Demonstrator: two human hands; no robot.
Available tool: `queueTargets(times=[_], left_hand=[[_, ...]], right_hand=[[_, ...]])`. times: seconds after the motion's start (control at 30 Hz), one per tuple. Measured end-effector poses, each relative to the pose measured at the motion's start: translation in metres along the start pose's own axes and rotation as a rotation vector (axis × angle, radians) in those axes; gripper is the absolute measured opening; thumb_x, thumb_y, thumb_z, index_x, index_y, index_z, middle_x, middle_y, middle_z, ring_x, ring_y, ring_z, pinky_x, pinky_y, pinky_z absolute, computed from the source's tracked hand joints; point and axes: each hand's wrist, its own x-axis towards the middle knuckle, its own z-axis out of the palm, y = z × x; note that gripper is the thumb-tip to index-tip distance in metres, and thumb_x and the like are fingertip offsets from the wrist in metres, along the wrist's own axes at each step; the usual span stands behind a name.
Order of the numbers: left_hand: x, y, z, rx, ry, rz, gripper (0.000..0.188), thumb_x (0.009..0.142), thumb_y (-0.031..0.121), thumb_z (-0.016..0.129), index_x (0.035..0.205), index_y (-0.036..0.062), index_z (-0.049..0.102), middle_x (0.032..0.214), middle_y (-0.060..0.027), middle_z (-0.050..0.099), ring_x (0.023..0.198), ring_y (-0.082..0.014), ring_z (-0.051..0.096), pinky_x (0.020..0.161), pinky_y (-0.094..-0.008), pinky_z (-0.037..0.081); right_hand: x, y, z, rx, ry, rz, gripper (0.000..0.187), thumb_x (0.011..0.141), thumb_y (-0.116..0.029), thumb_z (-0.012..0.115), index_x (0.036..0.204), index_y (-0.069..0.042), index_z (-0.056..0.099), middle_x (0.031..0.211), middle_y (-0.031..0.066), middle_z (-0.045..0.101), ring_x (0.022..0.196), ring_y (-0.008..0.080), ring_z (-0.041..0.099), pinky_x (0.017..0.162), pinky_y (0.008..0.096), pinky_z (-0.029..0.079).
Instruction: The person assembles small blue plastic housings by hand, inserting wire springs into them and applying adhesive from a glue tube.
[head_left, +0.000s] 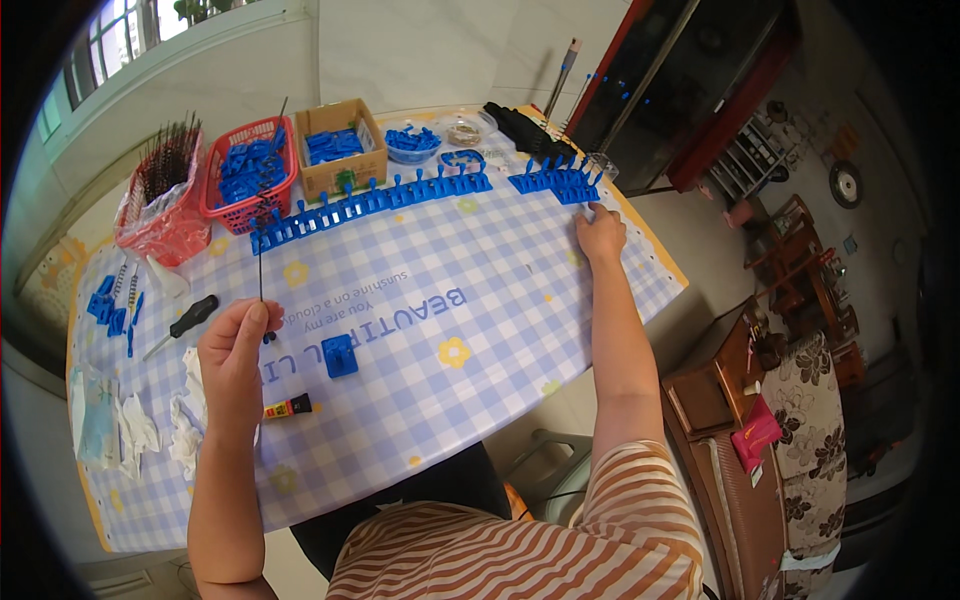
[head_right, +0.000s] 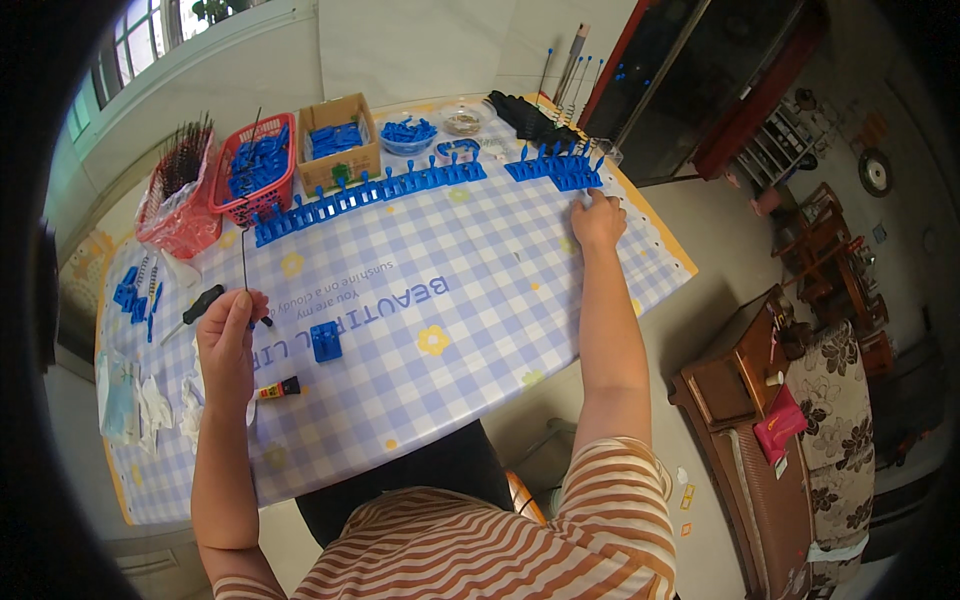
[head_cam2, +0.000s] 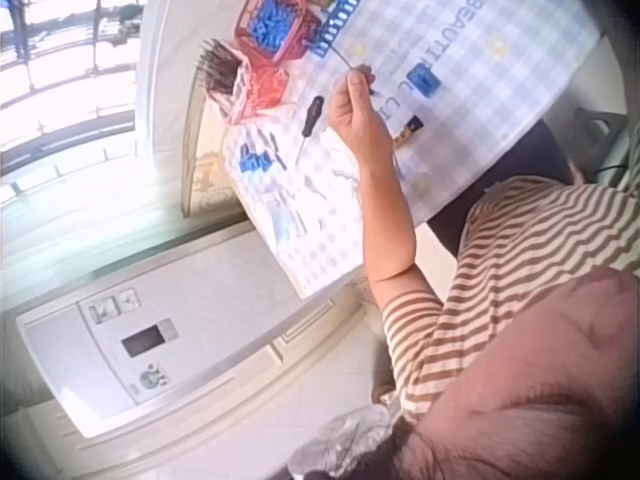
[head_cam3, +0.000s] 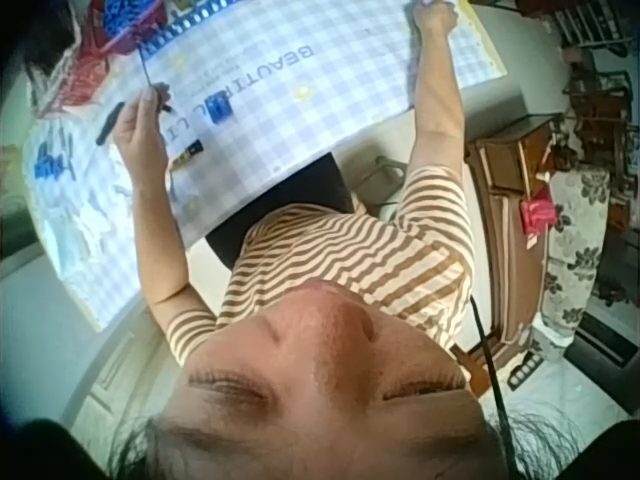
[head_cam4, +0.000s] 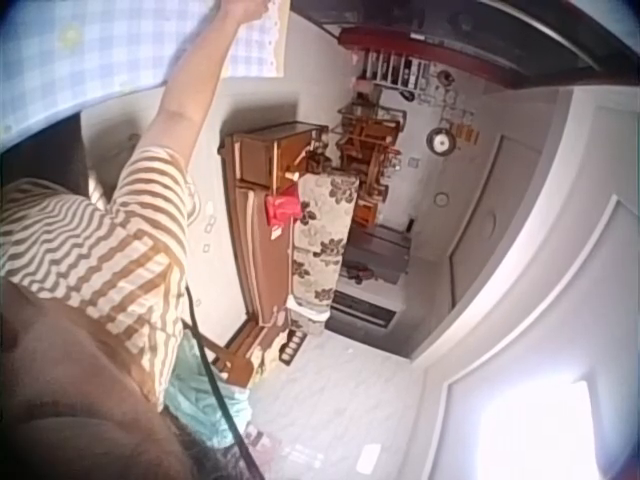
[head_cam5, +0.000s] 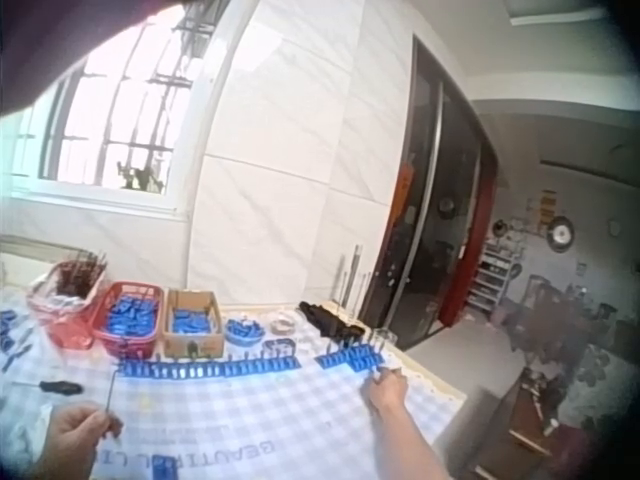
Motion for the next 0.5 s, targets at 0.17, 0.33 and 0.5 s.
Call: queueTargets(times=[0.17,0.33,0.5], left_hand=[[0.0002,0.0003,-0.0008,-0.004,-0.001,-0.008,0.02,0.093,0.015,0.057,0.093,-0.003,0.065,0.088,-0.0055,0.064,0.084,-0.0124,0.056,0.081,-0.0266,0.043],[0.0,0.0002,-0.0019,0.011,0.005,-0.026,0.021,0.093,0.015,0.057,0.094,-0.0034,0.065,0.09,-0.0064,0.065,0.085,-0.0128,0.057,0.082,-0.027,0.044],[0.0009,-0.0025,-0.0024,-0.013,-0.001,-0.005,0.021,0.093,0.016,0.058,0.095,-0.0034,0.065,0.09,-0.0066,0.065,0.085,-0.0128,0.057,0.082,-0.0273,0.044]], right_hand=[[-0.0006,-0.0002,0.0033,-0.023,-0.007,-0.035,0.041,0.084,-0.037,0.06,0.121,-0.021,0.062,0.121,0.0142,0.056,0.113,0.0349,0.05,0.095,0.0446,0.042],[-0.0009,0.0009,0.0053,0.023,-0.059,-0.112,0.036,0.087,-0.038,0.056,0.118,-0.021,0.065,0.12,0.0136,0.056,0.111,0.0357,0.051,0.095,0.045,0.042],[-0.0018,-0.0002,0.0087,-0.048,-0.043,-0.19,0.035,0.088,-0.04,0.054,0.115,-0.021,0.067,0.118,0.0141,0.057,0.109,0.0367,0.051,0.094,0.0458,0.042]])
